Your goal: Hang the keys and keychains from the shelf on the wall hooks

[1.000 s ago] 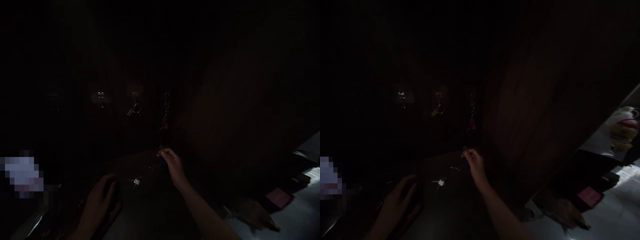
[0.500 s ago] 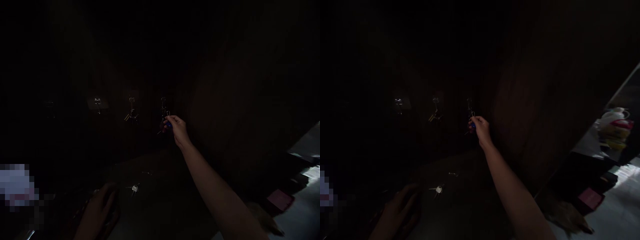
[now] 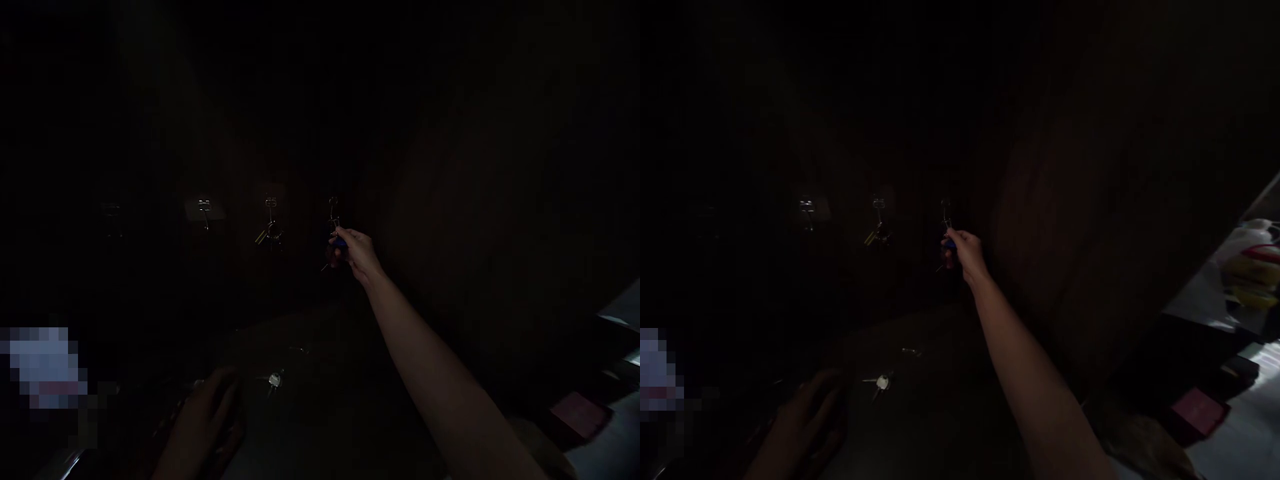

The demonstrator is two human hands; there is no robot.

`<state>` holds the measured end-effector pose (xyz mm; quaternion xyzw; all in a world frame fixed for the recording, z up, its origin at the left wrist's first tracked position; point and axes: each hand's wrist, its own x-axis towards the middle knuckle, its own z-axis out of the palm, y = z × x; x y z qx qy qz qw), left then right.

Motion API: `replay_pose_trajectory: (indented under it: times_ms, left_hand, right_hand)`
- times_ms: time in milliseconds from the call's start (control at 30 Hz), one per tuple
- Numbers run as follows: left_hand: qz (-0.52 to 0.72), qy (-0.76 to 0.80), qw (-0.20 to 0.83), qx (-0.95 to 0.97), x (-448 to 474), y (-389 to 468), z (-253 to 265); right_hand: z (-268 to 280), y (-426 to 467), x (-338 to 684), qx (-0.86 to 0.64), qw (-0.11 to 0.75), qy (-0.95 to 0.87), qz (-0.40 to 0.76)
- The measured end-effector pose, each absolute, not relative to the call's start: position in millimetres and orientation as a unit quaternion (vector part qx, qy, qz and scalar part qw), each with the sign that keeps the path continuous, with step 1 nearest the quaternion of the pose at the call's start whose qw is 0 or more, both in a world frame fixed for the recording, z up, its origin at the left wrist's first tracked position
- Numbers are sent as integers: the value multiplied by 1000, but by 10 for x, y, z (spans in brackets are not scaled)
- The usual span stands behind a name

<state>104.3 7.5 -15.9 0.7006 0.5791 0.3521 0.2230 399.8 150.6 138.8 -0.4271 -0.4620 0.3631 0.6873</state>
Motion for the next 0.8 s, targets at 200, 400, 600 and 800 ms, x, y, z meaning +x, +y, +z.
replay_pose_trajectory:
  times_ms: [200, 400, 600, 800]
  left_hand:
    - [339, 589, 231, 696, 1039, 93, -166]
    - [341, 596, 237, 687, 1043, 86, -143]
    - [338, 576, 236, 706, 1051, 69, -105]
    - [333, 579, 232, 707, 1022, 108, -147]
  right_hand:
    - [1230, 1482, 4047, -395, 677, -450, 429]
    - [1032, 1400, 4054, -385, 692, -432, 431]
    - [835, 1299, 4085, -412, 696, -420, 412]
    - [587, 1180, 4082, -449, 668, -428, 411]
